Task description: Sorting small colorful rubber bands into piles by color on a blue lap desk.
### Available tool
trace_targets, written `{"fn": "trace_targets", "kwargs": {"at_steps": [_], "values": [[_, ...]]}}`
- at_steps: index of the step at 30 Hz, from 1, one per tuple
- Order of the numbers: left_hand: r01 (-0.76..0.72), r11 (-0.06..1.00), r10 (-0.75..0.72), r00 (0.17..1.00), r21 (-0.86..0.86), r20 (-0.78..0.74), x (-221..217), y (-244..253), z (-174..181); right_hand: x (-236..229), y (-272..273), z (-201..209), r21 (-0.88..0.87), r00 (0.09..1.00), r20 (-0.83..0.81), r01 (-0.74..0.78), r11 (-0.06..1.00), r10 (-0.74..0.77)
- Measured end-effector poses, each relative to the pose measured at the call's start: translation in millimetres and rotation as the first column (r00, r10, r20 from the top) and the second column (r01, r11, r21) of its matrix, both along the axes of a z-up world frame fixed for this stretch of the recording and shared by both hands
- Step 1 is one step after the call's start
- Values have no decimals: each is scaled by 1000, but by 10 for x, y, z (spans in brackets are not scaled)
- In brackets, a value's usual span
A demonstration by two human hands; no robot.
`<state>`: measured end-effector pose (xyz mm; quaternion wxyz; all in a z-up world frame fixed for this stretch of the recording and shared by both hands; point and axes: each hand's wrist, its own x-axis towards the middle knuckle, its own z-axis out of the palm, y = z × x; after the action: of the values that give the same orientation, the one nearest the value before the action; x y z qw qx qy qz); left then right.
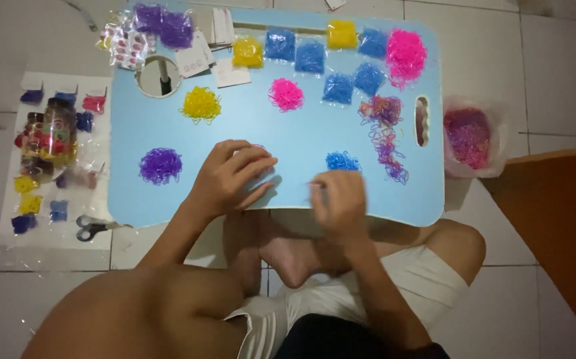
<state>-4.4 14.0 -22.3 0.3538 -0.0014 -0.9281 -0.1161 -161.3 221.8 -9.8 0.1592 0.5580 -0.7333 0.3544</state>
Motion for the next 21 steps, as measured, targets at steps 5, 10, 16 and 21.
{"fn": "trace_targets", "kwargs": {"at_steps": [5,10,16,21], "values": [[9,1000,-7,994,14,-110,-11,19,59,159,-501,-112,-34,985,59,-158,987,159],[-11,998,19,991,60,-131,-15,0,58,173,-585,-179,-54,951,202,-230,972,236],[24,997,-17,996,72,-91,13,5,88,161,-573,-126,-44,941,196,-273,961,276],[18,997,-11,995,73,-98,4,-5,28,164,-571,-166,-38,939,197,-279,960,281]]}}
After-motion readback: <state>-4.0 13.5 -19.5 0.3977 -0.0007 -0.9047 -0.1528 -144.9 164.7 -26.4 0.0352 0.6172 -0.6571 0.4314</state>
